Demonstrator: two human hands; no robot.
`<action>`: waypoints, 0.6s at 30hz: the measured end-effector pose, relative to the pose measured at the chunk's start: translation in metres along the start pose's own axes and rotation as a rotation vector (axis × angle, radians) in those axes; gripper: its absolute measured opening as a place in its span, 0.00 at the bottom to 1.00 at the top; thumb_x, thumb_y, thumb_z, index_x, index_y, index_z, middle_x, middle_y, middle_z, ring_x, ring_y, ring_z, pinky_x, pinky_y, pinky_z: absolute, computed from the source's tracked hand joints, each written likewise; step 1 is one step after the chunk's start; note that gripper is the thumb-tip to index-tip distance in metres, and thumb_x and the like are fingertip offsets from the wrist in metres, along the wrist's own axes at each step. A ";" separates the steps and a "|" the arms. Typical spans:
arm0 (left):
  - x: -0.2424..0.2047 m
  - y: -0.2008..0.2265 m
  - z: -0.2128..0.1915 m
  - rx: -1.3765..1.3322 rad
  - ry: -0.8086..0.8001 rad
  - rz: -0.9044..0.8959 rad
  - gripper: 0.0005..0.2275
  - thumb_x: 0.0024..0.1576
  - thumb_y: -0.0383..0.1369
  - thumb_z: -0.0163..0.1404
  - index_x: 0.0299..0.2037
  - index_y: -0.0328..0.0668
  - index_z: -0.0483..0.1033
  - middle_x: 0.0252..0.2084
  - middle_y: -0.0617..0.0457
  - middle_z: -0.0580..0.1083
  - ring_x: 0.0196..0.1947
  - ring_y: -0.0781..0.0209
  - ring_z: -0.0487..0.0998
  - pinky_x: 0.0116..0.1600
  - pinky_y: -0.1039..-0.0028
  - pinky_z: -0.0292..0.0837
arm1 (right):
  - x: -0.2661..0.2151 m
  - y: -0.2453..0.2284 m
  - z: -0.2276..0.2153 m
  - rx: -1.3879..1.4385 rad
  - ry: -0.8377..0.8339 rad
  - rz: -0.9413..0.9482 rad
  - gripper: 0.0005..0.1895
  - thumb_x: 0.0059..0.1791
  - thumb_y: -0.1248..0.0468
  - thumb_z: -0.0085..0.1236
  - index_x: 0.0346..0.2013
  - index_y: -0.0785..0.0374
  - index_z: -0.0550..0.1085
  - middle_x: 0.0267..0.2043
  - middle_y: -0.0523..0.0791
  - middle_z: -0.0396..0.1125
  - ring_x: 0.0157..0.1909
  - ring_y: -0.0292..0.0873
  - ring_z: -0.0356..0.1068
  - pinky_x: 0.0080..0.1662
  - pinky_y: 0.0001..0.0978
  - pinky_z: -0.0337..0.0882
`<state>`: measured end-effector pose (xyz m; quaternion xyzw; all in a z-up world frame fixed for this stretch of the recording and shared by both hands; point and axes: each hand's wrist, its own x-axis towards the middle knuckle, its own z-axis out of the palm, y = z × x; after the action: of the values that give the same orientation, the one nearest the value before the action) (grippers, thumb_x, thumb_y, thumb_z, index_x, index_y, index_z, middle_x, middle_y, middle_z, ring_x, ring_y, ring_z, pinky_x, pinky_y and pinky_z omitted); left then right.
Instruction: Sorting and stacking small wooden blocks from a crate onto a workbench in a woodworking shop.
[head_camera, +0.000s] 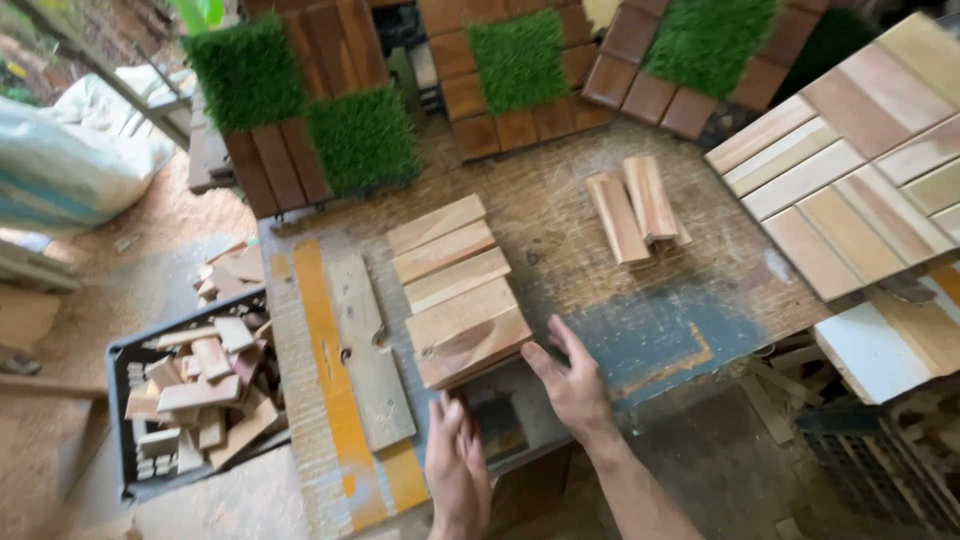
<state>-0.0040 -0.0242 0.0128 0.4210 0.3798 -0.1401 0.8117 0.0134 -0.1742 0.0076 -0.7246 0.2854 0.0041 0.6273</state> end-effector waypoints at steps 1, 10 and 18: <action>0.021 -0.033 -0.018 0.010 -0.020 -0.003 0.39 0.57 0.39 0.44 0.78 0.54 0.35 0.81 0.63 0.44 0.80 0.64 0.45 0.78 0.67 0.37 | 0.013 0.020 -0.009 0.006 0.021 -0.006 0.51 0.40 0.37 0.56 0.72 0.59 0.60 0.72 0.49 0.60 0.73 0.44 0.61 0.66 0.37 0.67; 0.055 -0.114 0.073 0.438 -0.579 0.292 0.22 0.55 0.30 0.58 0.61 0.35 0.74 0.59 0.43 0.80 0.58 0.57 0.82 0.65 0.69 0.75 | 0.151 0.066 -0.137 0.053 0.635 -0.170 0.39 0.51 0.47 0.52 0.72 0.62 0.59 0.74 0.53 0.56 0.72 0.58 0.57 0.67 0.46 0.60; 0.141 -0.118 0.230 0.619 -0.564 0.319 0.45 0.61 0.55 0.51 0.77 0.31 0.41 0.77 0.29 0.47 0.77 0.38 0.46 0.78 0.51 0.41 | 0.282 0.062 -0.165 -0.021 0.312 -0.163 0.28 0.54 0.47 0.53 0.59 0.63 0.76 0.63 0.56 0.67 0.70 0.54 0.61 0.71 0.49 0.58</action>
<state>0.1409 -0.2644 -0.0772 0.6427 0.0140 -0.2299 0.7307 0.1656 -0.4430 -0.1165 -0.7437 0.3196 -0.1560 0.5660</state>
